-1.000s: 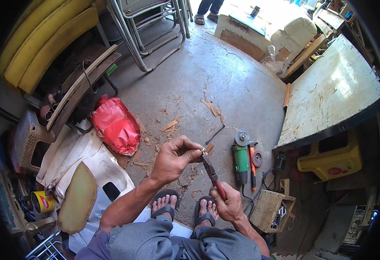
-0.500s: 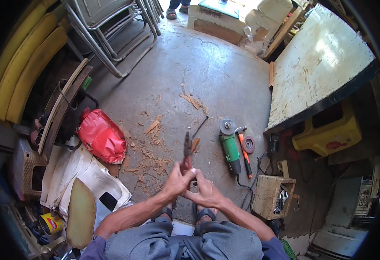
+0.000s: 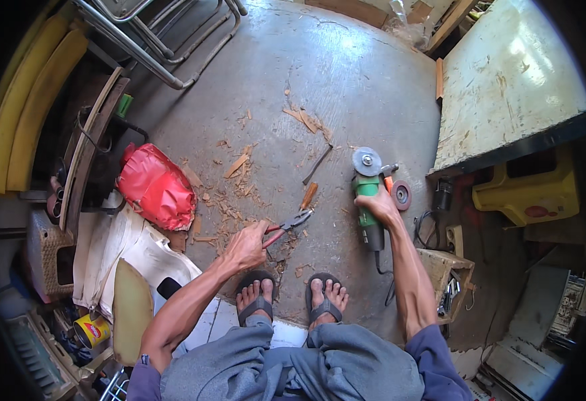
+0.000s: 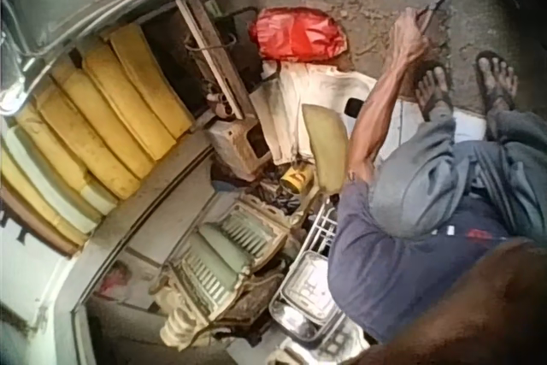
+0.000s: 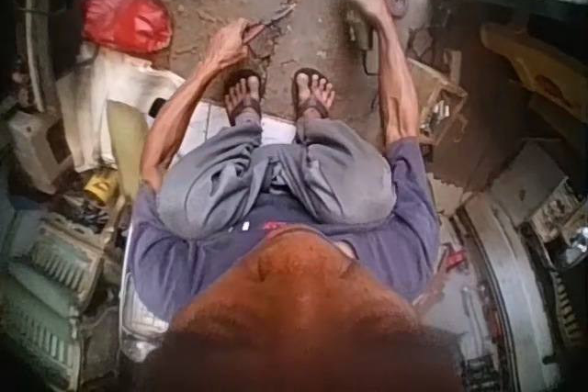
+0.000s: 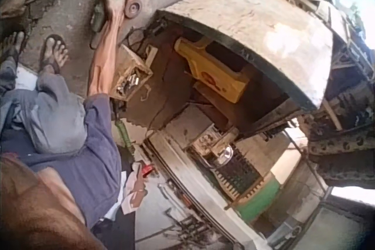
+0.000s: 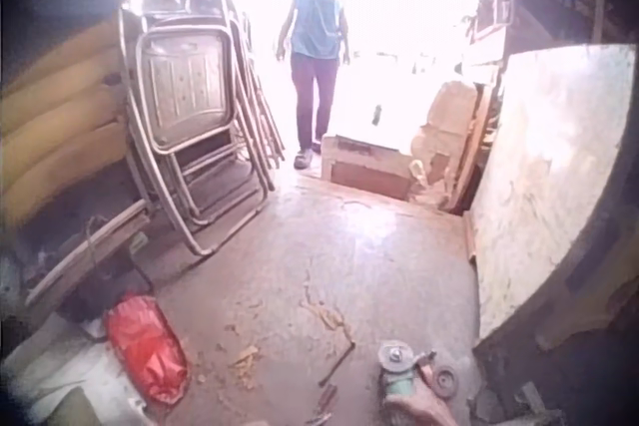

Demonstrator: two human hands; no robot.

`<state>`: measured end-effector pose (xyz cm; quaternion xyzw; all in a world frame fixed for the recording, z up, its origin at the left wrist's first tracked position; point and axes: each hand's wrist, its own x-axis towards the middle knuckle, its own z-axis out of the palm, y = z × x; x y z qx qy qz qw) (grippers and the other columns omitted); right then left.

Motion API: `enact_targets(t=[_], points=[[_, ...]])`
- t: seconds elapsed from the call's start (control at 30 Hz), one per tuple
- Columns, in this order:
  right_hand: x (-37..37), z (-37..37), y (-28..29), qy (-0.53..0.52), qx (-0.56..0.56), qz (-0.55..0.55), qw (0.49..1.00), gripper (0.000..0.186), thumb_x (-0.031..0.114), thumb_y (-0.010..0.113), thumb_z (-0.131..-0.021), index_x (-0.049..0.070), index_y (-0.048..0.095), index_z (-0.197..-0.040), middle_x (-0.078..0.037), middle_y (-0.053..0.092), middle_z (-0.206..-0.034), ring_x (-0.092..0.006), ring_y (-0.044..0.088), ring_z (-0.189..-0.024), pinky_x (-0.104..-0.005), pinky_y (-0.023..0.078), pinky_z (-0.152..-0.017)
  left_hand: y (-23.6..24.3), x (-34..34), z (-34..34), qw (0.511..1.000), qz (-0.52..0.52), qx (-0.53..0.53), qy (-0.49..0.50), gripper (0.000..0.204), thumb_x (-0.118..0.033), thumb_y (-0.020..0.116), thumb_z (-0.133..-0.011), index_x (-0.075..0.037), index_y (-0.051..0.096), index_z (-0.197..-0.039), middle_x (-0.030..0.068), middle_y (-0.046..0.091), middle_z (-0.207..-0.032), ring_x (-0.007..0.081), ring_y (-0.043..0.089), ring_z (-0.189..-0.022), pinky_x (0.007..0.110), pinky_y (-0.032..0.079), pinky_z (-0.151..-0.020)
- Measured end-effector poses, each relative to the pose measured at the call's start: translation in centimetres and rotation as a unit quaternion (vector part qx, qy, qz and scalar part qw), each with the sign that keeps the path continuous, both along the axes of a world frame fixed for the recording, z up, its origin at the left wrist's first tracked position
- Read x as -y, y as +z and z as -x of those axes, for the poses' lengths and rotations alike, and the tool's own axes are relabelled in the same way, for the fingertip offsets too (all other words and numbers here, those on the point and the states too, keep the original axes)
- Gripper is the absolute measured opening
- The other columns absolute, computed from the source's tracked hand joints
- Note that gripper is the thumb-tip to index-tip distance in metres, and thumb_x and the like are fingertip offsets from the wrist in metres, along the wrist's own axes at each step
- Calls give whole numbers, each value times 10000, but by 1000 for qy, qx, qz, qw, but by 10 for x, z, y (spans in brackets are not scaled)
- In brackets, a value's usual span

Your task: The person uses a hammer to strike a metal rod held against a grinding tool on the floor, then uses pliers to manipulate a small metal part.

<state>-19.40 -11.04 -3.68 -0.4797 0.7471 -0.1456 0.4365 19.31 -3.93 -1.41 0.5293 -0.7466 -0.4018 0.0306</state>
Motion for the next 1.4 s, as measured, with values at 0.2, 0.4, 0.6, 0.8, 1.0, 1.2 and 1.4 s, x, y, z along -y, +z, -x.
enact_targets(t=[0.2,0.4,0.6,0.8,1.0,1.2,1.4], points=[[-84,-43,52,-202,463,-46,862,574,240,800,-795,10,549,-1257,-86,642,-926,-201,682,-753,-363,601,-654,-16,27,-1,999,20,-1,-45,289,-97,634,-789,-15,537,-1049,276,644,-1006,483,639,-954,555,504,-774],[-107,-57,48,-271,519,142,798,539,240,762,-834,-27,573,-1262,-99,674,-1067,-187,681,-760,-349,584,-651,17,-26,67,958,-135,-242,70,424,-332,759,-878,-47,559,-1119,16,538,-808,163,551,-761,341,476,-742],[-104,-57,44,-303,603,-18,737,545,391,746,-870,-12,578,-1196,-138,681,-1035,-231,716,-853,-464,643,-755,75,-61,103,955,-130,-252,81,614,-382,839,-814,-10,521,-1187,152,622,-935,308,655,-882,420,515,-822],[-98,-94,44,-350,597,20,722,498,372,732,-887,15,558,-1188,-142,674,-1030,-232,724,-811,-448,657,-625,58,-94,103,964,-20,-243,106,619,-279,814,-813,19,501,-1256,222,585,-1146,398,635,-1060,455,521,-878],[-94,-108,40,-349,613,12,709,410,357,744,-862,20,627,-1064,-100,694,-811,-228,708,-727,-404,625,-668,58,-89,110,957,31,-222,186,580,-192,749,-823,34,474,-1281,270,585,-1143,443,632,-1066,494,513,-902],[-87,-100,36,-322,540,79,773,400,313,734,-866,27,577,-1097,-99,681,-865,-206,711,-712,-370,627,-617,44,-82,103,945,38,-277,172,586,-173,798,-791,9,489,-1253,201,640,-978,387,669,-889,439,528,-799],[-100,-46,47,-305,490,62,814,388,289,718,-867,37,559,-1115,-113,673,-918,-205,713,-730,-376,632,-600,24,13,28,995,82,-56,-31,358,-139,692,-834,-34,580,-1158,190,652,-983,351,684,-850,466,555,-725]])
